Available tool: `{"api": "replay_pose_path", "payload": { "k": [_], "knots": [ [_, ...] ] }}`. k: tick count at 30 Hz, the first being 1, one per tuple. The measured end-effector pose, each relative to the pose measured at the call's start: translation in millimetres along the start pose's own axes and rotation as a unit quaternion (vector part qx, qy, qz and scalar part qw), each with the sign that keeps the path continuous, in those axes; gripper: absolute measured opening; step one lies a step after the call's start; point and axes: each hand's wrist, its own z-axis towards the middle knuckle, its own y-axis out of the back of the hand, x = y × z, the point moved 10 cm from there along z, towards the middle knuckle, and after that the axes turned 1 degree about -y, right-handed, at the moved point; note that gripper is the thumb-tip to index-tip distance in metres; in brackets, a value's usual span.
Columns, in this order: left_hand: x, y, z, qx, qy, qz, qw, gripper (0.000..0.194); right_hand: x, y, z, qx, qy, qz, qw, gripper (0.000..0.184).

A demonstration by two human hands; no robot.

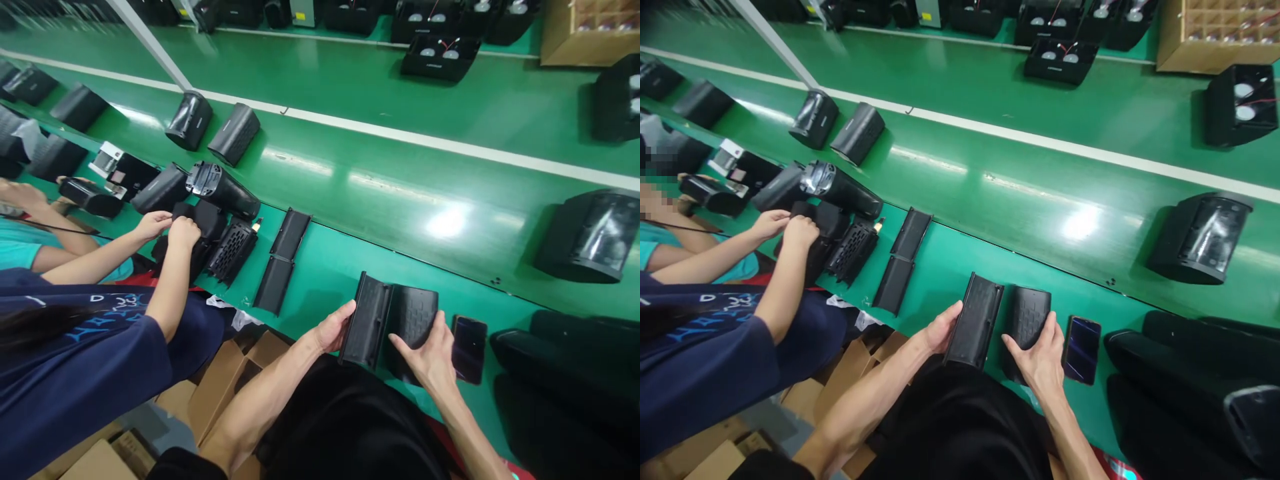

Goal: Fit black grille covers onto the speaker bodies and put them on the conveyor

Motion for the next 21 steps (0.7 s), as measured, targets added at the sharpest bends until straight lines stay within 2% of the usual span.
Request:
{"api": "replay_pose_path", "payload": {
  "k": [5,8,11,16,21],
  "knots": [
    [-1,-2.1,3,0.001,-0.015,0.011,1.000,0.068,-4,2,9,0.011,-0.023,0.027,0.999,0.137],
    [-5,-13.2,5,0.037,-0.040,0.019,0.998,0.079,-6,15,14,0.010,-0.007,0.091,0.996,0.138],
    [-4,-17.4,13,0.045,-0.070,0.020,0.996,0.083,-4,33,10,0.028,-0.027,0.150,0.988,0.129],
    [12,-27.5,37,0.047,-0.078,-0.012,0.996,0.081,35,58,-1,0.054,0.039,0.191,0.979,0.116],
    [2,-61.4,41,0.078,-0.126,0.002,0.989,0.084,65,54,-3,0.076,0.082,0.172,0.979,0.111]
  ]
}}
